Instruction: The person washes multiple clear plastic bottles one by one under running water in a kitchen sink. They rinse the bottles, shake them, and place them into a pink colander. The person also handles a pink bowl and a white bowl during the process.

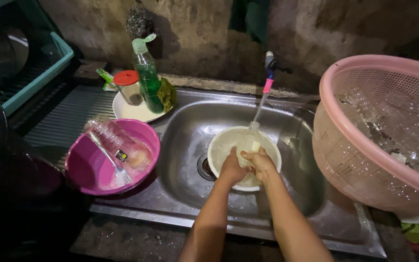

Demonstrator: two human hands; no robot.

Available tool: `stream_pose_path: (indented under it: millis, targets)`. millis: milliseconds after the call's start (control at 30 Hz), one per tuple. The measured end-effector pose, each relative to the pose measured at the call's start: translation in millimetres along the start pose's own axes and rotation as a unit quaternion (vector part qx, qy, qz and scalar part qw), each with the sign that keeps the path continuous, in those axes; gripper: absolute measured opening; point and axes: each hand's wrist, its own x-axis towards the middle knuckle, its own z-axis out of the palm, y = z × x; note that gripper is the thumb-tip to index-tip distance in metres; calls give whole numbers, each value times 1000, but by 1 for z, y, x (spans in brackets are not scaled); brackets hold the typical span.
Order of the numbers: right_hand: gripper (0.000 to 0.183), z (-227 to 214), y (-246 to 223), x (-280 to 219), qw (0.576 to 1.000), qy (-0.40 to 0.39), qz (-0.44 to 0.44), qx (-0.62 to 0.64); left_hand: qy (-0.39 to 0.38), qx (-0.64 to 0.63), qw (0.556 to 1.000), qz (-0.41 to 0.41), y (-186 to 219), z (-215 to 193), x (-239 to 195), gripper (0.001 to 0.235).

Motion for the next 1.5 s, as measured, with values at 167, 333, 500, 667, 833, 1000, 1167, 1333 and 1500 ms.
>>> stream_pose_path:
  millis: [167,333,500,667,833,1000,1167,1333,1500]
  targets:
    - [66,4,-3,-1,999,40,9,-31,4,7,1000,5,6,-4,0,107]
    - [87,1,-2,2,999,40,8,16,16,11,1000,13,11,-9,-6,110]
    - [63,-4,3,9,1000,-6,-6,10,22,3,1000,-2,15,-11,-9,108]
    - [59,-4,6,11,1000,-4,-19,-6,25,-1,1000,2,15,-11,-9,109]
    - [61,-4,5,10,1000,6,-17,-4,10,27,999,-14,16,-11,-8,108]
    - [71,-3,3,8,1000,15,-12,-1,11,15,1000,-6,17,-11,-9,109]
    - [77,-1,2,6,1000,27,-8,1,8,10,1000,-9,15,-9,-7,109]
    - [79,-1,1,6,1000,30,-9,1,9,12,1000,4,13,-8,-5,110]
    - [81,-1,3,9,999,33,-19,-3,2,17,1000,-12,16,-11,-7,110]
